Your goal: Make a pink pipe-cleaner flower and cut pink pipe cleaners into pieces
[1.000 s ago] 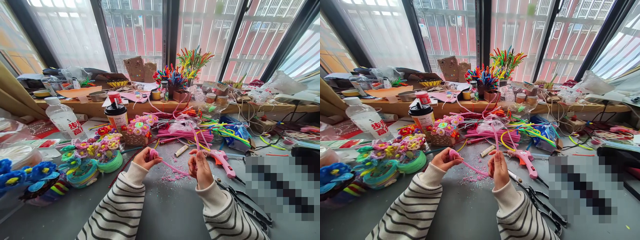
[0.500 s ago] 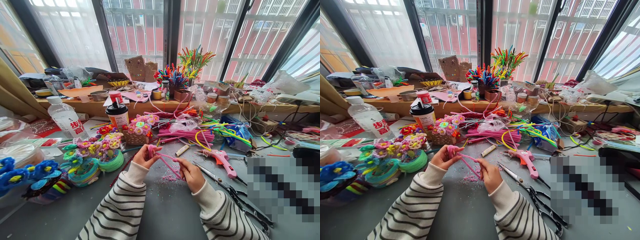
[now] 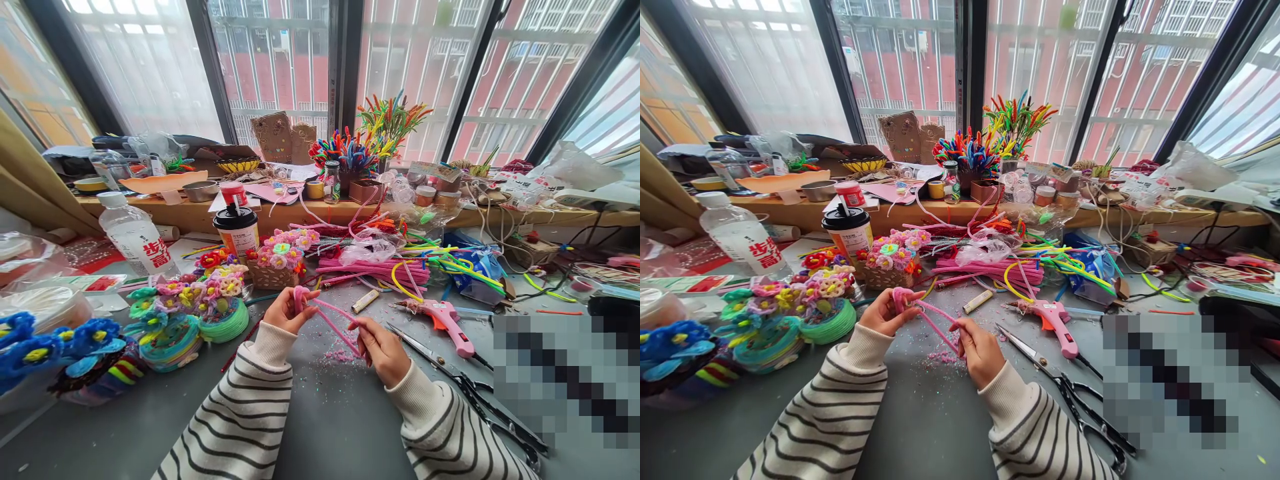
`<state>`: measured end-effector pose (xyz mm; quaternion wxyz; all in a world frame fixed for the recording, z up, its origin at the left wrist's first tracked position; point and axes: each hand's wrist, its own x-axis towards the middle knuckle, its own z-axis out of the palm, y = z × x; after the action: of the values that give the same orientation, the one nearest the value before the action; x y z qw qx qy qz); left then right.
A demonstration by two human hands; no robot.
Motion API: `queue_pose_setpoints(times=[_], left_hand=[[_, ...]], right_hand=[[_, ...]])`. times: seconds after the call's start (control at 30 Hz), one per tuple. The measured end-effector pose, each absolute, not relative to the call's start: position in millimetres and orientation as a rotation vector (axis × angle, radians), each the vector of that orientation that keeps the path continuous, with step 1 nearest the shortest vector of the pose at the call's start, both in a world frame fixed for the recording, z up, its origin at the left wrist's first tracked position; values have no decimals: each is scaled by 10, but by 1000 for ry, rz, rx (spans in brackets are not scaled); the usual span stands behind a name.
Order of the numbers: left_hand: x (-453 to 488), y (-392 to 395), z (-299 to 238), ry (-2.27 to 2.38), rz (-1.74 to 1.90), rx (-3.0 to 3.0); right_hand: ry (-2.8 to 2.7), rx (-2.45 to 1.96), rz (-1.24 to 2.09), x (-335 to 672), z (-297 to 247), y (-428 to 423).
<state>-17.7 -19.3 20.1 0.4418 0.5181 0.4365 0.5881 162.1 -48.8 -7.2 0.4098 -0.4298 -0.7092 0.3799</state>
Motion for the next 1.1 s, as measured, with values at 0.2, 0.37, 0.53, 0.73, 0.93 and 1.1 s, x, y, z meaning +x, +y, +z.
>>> queue_pose_setpoints(times=[0.2, 0.37, 0.53, 0.73, 0.93, 1.1], left_hand=[[-165, -205, 192, 1129, 1440, 1284], [-184, -187, 161, 1153, 1409, 1315], [-211, -159, 117, 1141, 1375, 1310], [-190, -195, 185, 1123, 1353, 1296], [-184, -213, 228, 1152, 1336, 1298], [-205, -190, 199, 1157, 1360, 1268]], right_hand=[[-1795, -1107, 974, 1621, -145, -479], [-1755, -1082, 1038, 1610, -184, -468], [-1752, -1081, 1052, 1593, -157, -481], [-1766, -1112, 1017, 1603, -166, -478], [-1838, -1168, 762, 1611, -83, -487], [-1927, -1222, 767, 1578, 11, -532]])
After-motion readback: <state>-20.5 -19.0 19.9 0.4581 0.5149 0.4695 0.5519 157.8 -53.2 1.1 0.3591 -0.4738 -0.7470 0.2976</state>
